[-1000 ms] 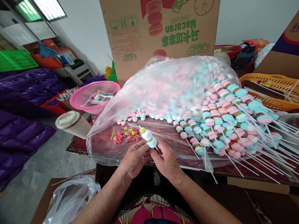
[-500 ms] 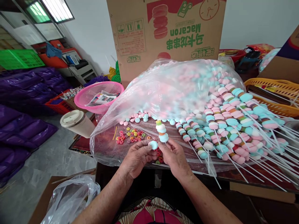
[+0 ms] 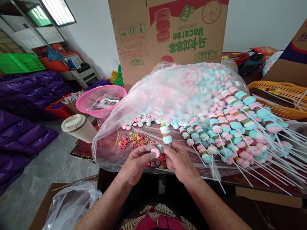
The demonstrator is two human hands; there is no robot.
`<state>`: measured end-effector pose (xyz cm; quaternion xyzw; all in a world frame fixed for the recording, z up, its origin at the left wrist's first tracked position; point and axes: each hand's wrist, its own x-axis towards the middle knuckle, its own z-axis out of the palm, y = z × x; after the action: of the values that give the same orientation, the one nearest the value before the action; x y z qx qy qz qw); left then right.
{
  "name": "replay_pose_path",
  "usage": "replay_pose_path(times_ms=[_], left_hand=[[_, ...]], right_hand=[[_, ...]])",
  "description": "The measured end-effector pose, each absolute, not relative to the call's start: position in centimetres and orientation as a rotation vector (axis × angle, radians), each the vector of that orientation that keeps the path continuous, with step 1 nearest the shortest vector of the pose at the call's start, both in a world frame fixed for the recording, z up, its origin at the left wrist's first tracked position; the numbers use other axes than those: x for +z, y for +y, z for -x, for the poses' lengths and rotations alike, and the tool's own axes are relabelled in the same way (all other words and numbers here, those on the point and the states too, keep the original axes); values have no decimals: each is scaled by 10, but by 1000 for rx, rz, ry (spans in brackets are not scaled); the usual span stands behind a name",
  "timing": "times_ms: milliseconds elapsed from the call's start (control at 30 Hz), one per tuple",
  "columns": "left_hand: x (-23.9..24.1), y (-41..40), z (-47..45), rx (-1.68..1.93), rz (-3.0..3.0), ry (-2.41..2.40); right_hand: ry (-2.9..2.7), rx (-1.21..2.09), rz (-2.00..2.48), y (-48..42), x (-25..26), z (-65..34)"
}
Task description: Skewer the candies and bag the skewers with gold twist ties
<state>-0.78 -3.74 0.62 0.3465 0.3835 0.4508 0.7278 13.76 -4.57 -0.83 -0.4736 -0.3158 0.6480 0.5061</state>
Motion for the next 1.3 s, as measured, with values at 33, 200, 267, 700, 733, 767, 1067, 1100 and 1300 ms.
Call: replay_pose_path(times_ms=[33,200,267,700,733,767,1067,1100,1300], left_hand=[[7,-38,7,985,-780,828],[9,-40,1,1025,-820,854],[9,-40,-1,1057,-840,873],[7,-47,-2,1014,-939,876],[5,-46,-3,1033,-895,896],[4,-45,-2,1063,-843,918],[3,-26,13,1337,-703,1054],[3,-25,12,1340,-726,1071],[0,-28,10,1356,-878,1138]], right_hand=[[-775,1611,1117,-47,-9,-136],[-817,1722,1057,-52,-11,-133],[-833,1727,1053,-53,-11,-134],[-773,1649,1119,-51,-9,-128],[-795,1602,1165,-51,-7,-129],[-844,1547,1207,-52,-4,-132],[-1879,805,1468,-95,19,-159],[-1904,770,1485,-97,17,-157],[-1920,690,1599,-95,6,-146]])
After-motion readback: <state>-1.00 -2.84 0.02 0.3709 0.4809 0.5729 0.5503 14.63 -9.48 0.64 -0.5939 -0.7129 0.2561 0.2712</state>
